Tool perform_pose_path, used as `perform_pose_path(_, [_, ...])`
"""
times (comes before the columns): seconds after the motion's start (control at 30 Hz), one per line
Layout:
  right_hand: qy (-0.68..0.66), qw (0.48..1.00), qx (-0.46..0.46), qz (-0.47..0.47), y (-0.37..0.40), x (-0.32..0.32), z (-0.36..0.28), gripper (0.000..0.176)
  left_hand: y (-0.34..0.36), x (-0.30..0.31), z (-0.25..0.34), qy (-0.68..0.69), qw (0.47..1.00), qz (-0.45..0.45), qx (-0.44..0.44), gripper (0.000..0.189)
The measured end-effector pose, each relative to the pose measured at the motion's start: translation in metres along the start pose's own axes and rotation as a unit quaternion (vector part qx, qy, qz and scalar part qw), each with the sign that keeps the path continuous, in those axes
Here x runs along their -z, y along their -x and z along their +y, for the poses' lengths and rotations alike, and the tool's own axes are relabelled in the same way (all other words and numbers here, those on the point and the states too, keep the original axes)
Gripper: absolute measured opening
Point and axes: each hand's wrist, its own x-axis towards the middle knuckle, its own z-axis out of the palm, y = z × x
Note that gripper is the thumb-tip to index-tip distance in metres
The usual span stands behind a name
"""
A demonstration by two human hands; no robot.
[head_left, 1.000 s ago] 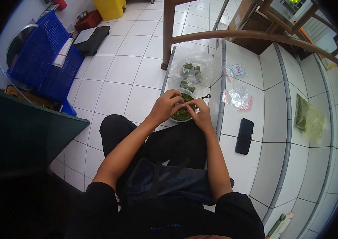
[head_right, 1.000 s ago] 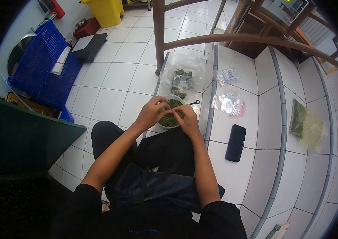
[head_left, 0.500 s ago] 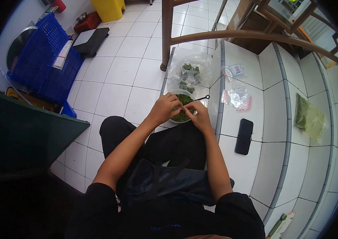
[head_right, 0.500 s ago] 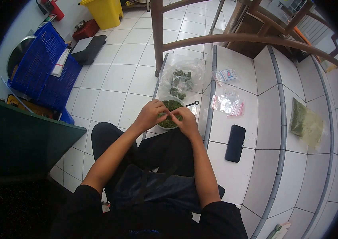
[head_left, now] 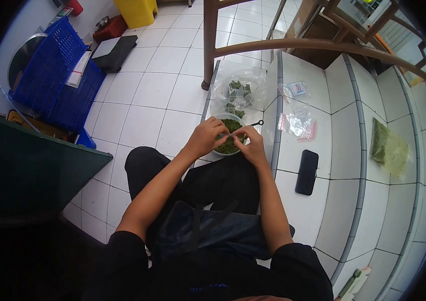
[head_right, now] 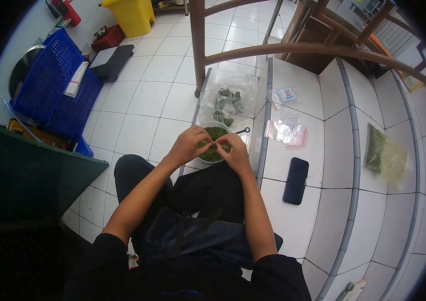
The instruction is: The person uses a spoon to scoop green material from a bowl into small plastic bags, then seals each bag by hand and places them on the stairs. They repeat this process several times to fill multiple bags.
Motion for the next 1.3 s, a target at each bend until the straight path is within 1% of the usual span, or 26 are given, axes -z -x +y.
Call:
perform_pose_path(0.13, [-0.005,0.999,-0.014,-0.040,0.0011,-0.0013,0.0003,0.016,0.0012,-0.0026,0.0040,0.009,1.000,-0.006,-0.006,0.015])
perform_pose_path(0.27, [0.002,0.999,-0.010,-0.047,0.0017,-0.0023,0.0002,0.016,0.0015,-0.0031,0.0013,0.006,1.000,-0.014,-0.008,0.015])
perform_pose_path(0.33, [0.004,0.998,-0.025,-0.061,0.0020,-0.0030,-0.0005,0.016,0.0015,-0.0034,0.0011,0.006,1.000,-0.026,-0.007,0.016])
perform_pose_path(0.43, [0.004,0.998,-0.026,-0.064,0.0021,-0.0036,-0.0021,0.016,0.0019,-0.0038,0.0032,0.008,1.000,-0.017,-0.002,0.016])
perform_pose_path(0.53, [0.003,0.999,-0.018,-0.050,0.0016,-0.0042,-0.0018,0.016,0.0005,-0.0031,0.0038,-0.002,1.000,0.008,-0.023,0.015])
perform_pose_path(0.97, [-0.012,0.997,-0.014,-0.069,0.0009,-0.0044,-0.0062,0.016,0.0014,-0.0066,0.0022,-0.021,0.999,0.005,-0.032,0.018])
perform_pose_path(1.07, [-0.015,0.998,-0.028,-0.055,0.0015,-0.0043,-0.0047,0.016,0.0003,-0.0041,0.0014,-0.016,0.999,0.011,-0.031,0.018])
perform_pose_path(1.13, [-0.012,0.999,-0.027,-0.027,0.0014,-0.0040,-0.0031,0.015,-0.0006,-0.0019,0.0003,-0.050,0.997,0.025,-0.048,0.018])
perform_pose_path(1.23, [-0.007,1.000,-0.005,-0.022,0.0011,-0.0034,-0.0023,0.015,0.0012,-0.0030,0.0000,-0.063,0.997,0.015,-0.046,0.017])
perform_pose_path(1.3, [-0.010,1.000,-0.005,-0.026,0.0012,-0.0044,-0.0004,0.016,0.0019,-0.0040,0.0000,-0.054,0.998,0.010,-0.042,0.017])
